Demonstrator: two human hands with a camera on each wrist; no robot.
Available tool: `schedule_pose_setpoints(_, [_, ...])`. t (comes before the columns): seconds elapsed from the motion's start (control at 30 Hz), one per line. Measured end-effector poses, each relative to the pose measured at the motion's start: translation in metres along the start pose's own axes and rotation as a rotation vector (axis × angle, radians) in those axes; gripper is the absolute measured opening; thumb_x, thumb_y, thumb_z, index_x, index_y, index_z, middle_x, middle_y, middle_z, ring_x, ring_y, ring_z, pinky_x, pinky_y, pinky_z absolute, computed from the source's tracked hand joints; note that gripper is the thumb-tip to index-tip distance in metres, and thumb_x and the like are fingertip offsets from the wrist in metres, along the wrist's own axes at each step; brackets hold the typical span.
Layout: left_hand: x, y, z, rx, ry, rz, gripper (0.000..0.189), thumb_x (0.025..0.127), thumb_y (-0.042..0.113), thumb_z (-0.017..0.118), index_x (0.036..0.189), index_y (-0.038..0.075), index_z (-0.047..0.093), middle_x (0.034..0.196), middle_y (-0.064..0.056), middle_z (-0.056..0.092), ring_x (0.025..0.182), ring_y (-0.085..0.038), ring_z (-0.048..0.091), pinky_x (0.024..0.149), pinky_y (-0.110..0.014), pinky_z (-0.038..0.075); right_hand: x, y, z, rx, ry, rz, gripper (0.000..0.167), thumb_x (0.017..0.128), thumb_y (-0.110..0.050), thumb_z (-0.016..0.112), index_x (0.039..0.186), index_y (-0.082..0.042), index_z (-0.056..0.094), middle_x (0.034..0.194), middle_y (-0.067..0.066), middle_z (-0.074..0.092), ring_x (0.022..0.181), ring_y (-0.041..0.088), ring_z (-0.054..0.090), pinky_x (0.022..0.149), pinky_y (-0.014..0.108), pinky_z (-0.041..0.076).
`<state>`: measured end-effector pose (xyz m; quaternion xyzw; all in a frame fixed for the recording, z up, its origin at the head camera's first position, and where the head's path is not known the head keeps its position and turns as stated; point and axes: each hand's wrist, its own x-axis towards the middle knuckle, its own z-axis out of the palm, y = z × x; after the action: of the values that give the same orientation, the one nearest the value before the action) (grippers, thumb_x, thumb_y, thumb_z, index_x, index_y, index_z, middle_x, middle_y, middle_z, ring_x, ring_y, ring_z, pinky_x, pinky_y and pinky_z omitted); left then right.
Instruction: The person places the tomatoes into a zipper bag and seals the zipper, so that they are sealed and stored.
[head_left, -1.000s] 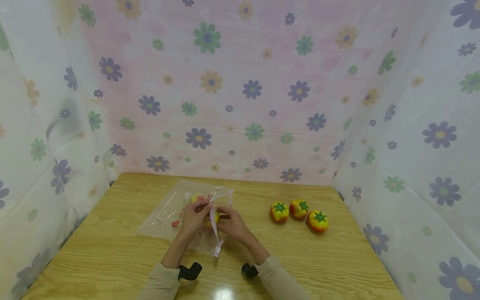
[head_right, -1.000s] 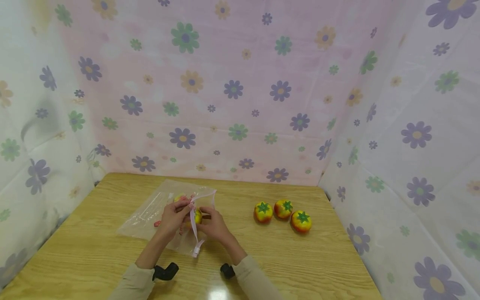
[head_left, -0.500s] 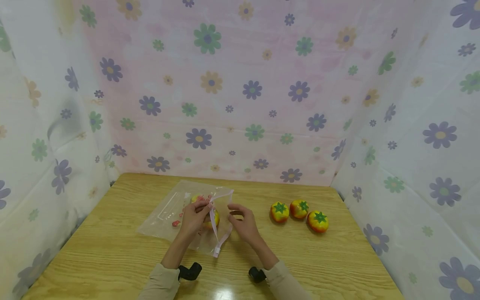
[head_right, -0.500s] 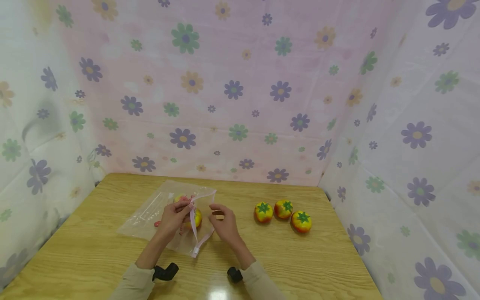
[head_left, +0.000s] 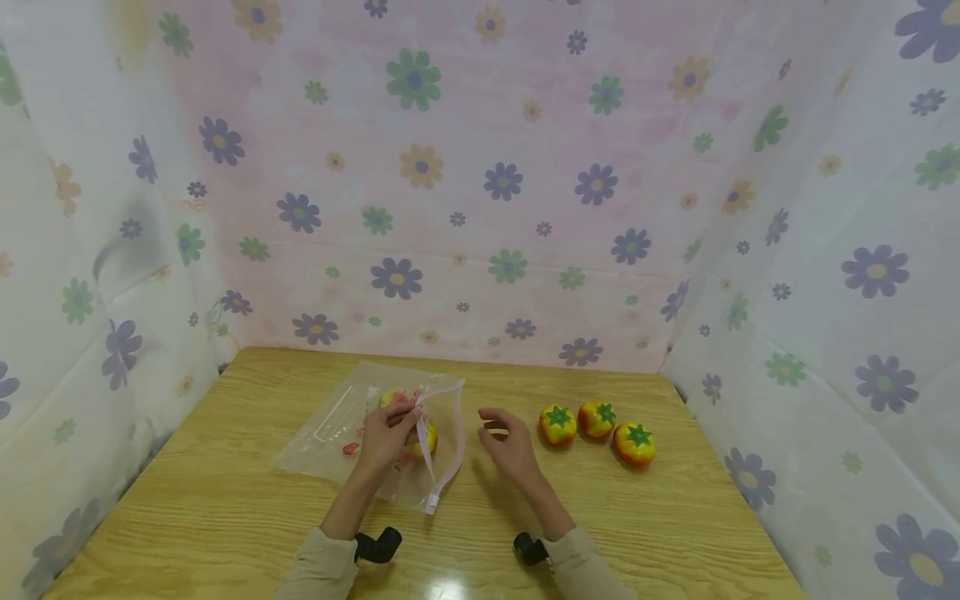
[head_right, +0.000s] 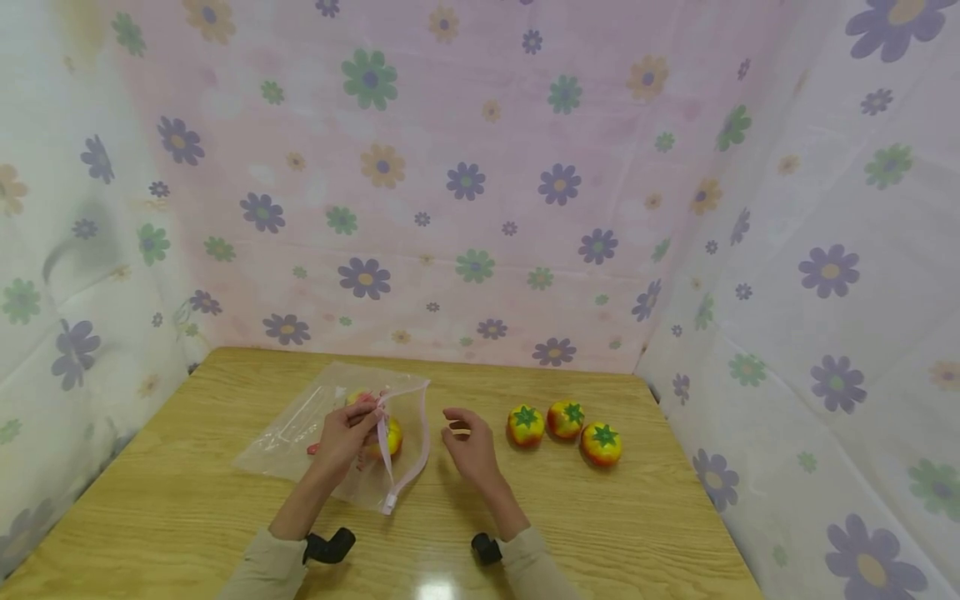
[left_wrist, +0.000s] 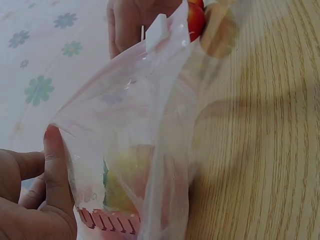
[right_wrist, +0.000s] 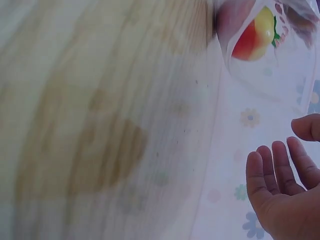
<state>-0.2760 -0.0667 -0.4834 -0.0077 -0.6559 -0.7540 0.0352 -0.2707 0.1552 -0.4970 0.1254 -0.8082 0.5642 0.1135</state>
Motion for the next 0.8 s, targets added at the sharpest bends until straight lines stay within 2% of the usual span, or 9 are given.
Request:
schedule_pose_setpoints(0.1, [0.0,0.0,0.0,-0.005,0.0,-0.004,0.028,0.1,0.001,0.061,0.123,-0.016,0.062,0.101,-0.018,0.072,0.079,-0.009,0.07,0.068,-0.019,0.06,-0.002,-0.008,-0.01,-0.004,0.009,-0.001,0.025,0.094,0.007,0.065,0.12,0.008,0.067,0.12,0.028,0.066,0.107,0.044,0.064,0.089,0.05,0.059])
schedule_pose_setpoints(0.2, [0.0,-0.001,0.0,0.0,0.0,-0.002,0.028,0.1,0.001,0.061,0.123,-0.016,0.062,0.103,-0.019,0.072,0.08,-0.01,0.071,0.068,-0.019,0.061,0.002,0.006,-0.015,-0.005,0.053,0.005,0.026,0.094,0.006,0.066,0.121,0.006,0.067,0.122,0.028,0.066,0.108,0.043,0.064,0.091,0.048,0.058])
schedule_pose_setpoints(0.33, [-0.002,0.0,0.0,0.009,-0.003,0.001,0.028,0.101,0.001,0.061,0.122,-0.016,0.062,0.107,-0.023,0.071,0.082,-0.012,0.071,0.068,-0.02,0.061,0.007,0.028,-0.021,0.008,0.114,0.033,0.026,0.095,0.005,0.066,0.121,0.004,0.068,0.124,0.029,0.064,0.111,0.04,0.063,0.093,0.04,0.058])
schedule_pose_setpoints(0.53, [-0.004,0.001,0.0,0.016,-0.005,0.001,0.028,0.101,0.002,0.061,0.123,-0.015,0.062,0.108,-0.024,0.071,0.08,-0.012,0.071,0.067,-0.02,0.06,0.01,0.031,-0.035,0.032,0.179,0.072,0.025,0.096,0.003,0.066,0.12,0.004,0.068,0.122,0.027,0.064,0.113,0.038,0.059,0.092,0.028,0.055])
schedule_pose_setpoints(0.8, [-0.004,0.0,-0.001,0.0,-0.004,0.003,0.027,0.1,0.001,0.062,0.122,-0.016,0.062,0.104,-0.022,0.072,0.077,-0.011,0.07,0.066,-0.019,0.06,0.015,0.03,-0.055,0.123,0.343,0.004,0.02,0.093,0.008,0.067,0.113,0.009,0.07,0.115,0.027,0.068,0.106,0.033,0.064,0.08,0.014,0.056])
